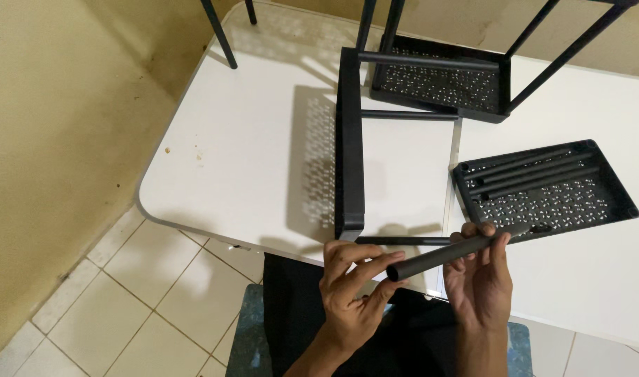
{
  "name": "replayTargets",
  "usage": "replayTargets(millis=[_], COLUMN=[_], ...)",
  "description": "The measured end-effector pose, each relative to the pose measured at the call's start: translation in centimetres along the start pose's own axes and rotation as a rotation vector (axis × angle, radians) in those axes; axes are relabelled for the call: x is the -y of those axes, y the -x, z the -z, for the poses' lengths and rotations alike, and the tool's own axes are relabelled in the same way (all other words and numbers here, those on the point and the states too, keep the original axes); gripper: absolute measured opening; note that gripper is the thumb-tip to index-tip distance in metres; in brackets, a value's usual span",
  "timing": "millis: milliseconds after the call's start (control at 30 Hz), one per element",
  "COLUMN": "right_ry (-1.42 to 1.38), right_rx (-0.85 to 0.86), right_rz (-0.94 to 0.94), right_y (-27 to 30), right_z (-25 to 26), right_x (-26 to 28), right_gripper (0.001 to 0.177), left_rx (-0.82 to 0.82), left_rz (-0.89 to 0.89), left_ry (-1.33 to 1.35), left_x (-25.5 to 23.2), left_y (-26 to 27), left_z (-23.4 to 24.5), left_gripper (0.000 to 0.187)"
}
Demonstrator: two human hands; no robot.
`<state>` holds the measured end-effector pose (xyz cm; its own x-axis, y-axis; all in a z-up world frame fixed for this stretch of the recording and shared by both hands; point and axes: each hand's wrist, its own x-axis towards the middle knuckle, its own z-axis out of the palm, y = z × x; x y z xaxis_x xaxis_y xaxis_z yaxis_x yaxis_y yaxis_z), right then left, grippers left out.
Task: The person assembles a black metal shelving unit by inserting vertical rods into a perforated shelf panel and attaching additional shelf panels. The person works on a white table, handling rods and panels one at a time, and positions the assembled frame upright.
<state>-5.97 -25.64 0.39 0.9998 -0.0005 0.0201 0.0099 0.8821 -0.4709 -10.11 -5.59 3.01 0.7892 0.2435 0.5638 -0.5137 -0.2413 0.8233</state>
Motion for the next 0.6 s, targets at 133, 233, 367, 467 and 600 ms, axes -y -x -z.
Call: replayTargets(millis=[133, 233, 367, 467, 600], right_ry=[-0.012, 0.010, 0.123, 0.264, 0.343], right_rx=[0.046, 0.108, 0.032, -0.064, 0.017], right_rz=[-0.065, -0.133, -0.095, -0.037, -0.006], right_y=[0.6, 1.3, 0.4, -0.3, -1.1], right_z=[0.7, 0.8, 1.2, 1.1, 0.6], right_x=[-0.7, -1.6, -1.9, -2.3, -3.1], right_gripper=[0.019, 0.020, 0.020, 0.018, 0.018], left_rx=[0.030, 0.061, -0.011, -0.108, -0.078], left_rz=[-0.041, -0.055, -0.066, -0.016, 0.016], left_ry=[-0.032, -0.047, -0.064, -0.100, -0.097], left_x=[0.4, 1.1, 4.1, 5.9, 5.8], left_y=[0.1, 1.1, 2.1, 1.3, -3.1], left_z=[0.3, 0.0, 0.5, 2.3, 3.9], left_gripper=[0.028, 0.027, 0.024, 0.020, 0.034])
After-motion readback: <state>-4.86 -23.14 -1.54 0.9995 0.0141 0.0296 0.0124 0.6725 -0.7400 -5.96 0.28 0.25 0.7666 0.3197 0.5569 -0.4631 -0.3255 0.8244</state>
